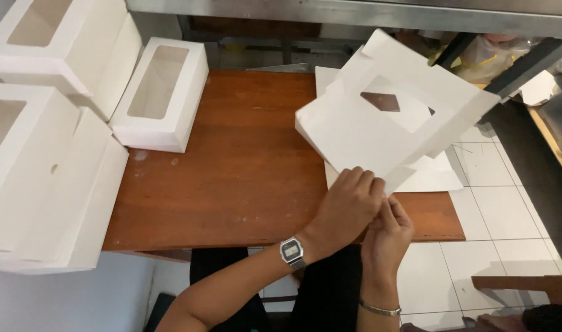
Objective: The person assembles white rectangular cardboard boxes with clear plastic windows. They fold the flat cardboard along pre-scored lines, tuck the flaps into slots, and secure the corners to form the box structure. The person repeats this process for multiple boxes on a wooden table.
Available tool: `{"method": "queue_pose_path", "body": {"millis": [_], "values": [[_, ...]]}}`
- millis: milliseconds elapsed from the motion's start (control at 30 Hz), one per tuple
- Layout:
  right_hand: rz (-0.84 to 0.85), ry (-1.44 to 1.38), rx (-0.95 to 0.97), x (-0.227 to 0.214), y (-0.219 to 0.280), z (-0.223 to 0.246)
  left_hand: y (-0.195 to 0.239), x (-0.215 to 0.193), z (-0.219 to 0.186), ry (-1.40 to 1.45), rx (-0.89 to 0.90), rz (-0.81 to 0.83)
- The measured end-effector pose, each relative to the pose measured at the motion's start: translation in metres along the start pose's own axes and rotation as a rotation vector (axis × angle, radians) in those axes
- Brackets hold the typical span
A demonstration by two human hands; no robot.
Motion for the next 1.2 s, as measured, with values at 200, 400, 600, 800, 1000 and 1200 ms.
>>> {"method": "queue_pose_path", "body": {"millis": [200,400,600,800,1000,1200], "values": [[0.031,0.123,-0.223,0.024,0.017,0.008,0.015,-0.038,0.027,0.737,-0.416,-0.132],[0.069,0.368,-0.394,0.044,0.030,0.030,0.028,-0.069,0.024,0.767,-0.689,-0.141],[0.110,0.388,-0.313,0.054,0.030,0.029,0.035,-0.060,0.021,0.732,-0.727,-0.264],[0.054,0.283,-0.323,0.055,0.028,0.019,0.035,-0.053,0.016,0.633,-0.582,-0.312],[0.040,0.230,-0.223,0.061,0.031,0.015,0.037,-0.041,0.014,0.664,-0.562,-0.349],[0.229,0.519,-0.264,0.050,0.015,0.028,0.041,-0.041,0.030,0.708,-0.606,-0.218]]}}
Point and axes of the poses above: each hand's wrist, its own y-axis away from the middle knuckle, its own x-axis out of the palm, z = x × y, the point moved 1 cm from there along -y, towards the middle knuckle, and after that the axes turned 2 degrees about y, right-handed, at the moved point
